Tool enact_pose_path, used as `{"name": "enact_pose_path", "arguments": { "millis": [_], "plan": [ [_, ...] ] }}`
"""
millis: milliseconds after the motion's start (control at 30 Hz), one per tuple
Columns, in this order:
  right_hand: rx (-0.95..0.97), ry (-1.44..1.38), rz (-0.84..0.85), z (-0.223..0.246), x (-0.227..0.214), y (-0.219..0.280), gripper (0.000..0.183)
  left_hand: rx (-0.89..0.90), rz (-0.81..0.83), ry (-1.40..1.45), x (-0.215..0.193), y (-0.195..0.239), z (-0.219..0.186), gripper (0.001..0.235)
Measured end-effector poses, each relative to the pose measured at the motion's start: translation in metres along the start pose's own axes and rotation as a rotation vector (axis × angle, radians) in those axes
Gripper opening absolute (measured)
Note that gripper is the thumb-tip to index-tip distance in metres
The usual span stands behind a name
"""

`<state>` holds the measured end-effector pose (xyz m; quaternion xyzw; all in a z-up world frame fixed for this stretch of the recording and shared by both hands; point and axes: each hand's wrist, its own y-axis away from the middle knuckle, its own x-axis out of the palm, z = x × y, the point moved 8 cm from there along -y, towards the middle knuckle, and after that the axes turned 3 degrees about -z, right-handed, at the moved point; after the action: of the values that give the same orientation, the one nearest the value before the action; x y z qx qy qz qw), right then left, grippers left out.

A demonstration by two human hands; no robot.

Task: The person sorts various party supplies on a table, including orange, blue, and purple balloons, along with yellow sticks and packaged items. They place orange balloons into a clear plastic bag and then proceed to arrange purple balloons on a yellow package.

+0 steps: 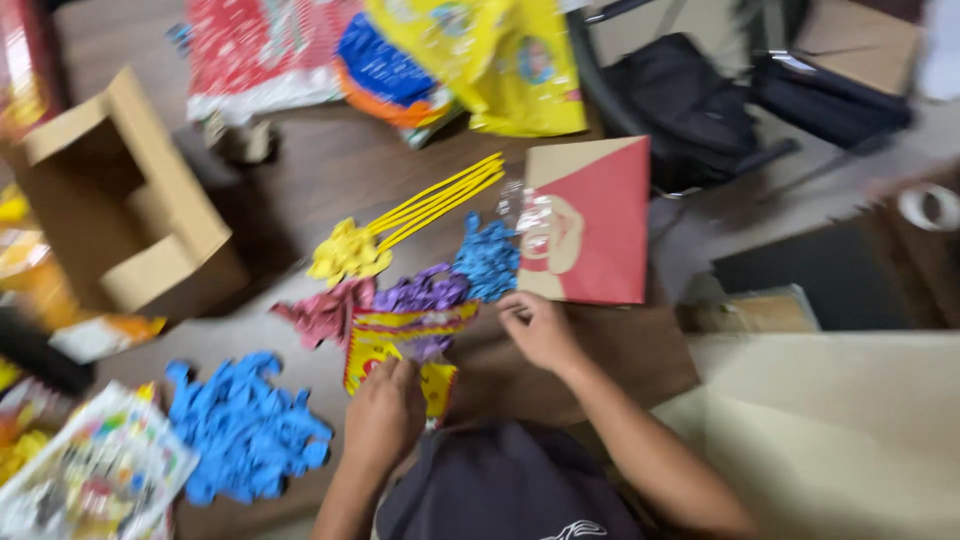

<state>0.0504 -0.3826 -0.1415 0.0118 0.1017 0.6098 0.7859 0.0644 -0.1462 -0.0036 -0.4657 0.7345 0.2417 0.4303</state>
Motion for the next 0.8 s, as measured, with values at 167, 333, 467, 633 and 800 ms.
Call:
{"name": "enact_pose_path", "arguments": {
  "millis": [167, 333, 467, 633, 800],
  "plan": [
    [-0.006, 0.336, 0.055, -0.073, 0.015, -0.011, 0.021, -0.145, -0.054, -0.069, -0.024, 0.01, 0.019, 0.009],
    [-0.123, 0.429, 0.078, -0.058, 0.052, -0.012, 0.019, -0.176, -0.124, -0.058, -0.024, 0.03, 0.042, 0.007],
    [-0.126, 0.435, 0.113, -0.005, 0.084, -0.024, 0.038, -0.121, -0.168, -0.052, -0.028, 0.03, 0.053, 0.006],
    [-0.418, 0.671, 0.086, -0.012, 0.103, -0.027, 0.043, -0.082, -0.081, 0.074, -0.033, 0.037, 0.057, 0.01],
    [-0.17, 0.695, 0.006, -0.012, 0.094, -0.031, 0.022, 0.01, -0.003, 0.14, -0.036, 0.038, 0.063, 0.013]
  ]
}}
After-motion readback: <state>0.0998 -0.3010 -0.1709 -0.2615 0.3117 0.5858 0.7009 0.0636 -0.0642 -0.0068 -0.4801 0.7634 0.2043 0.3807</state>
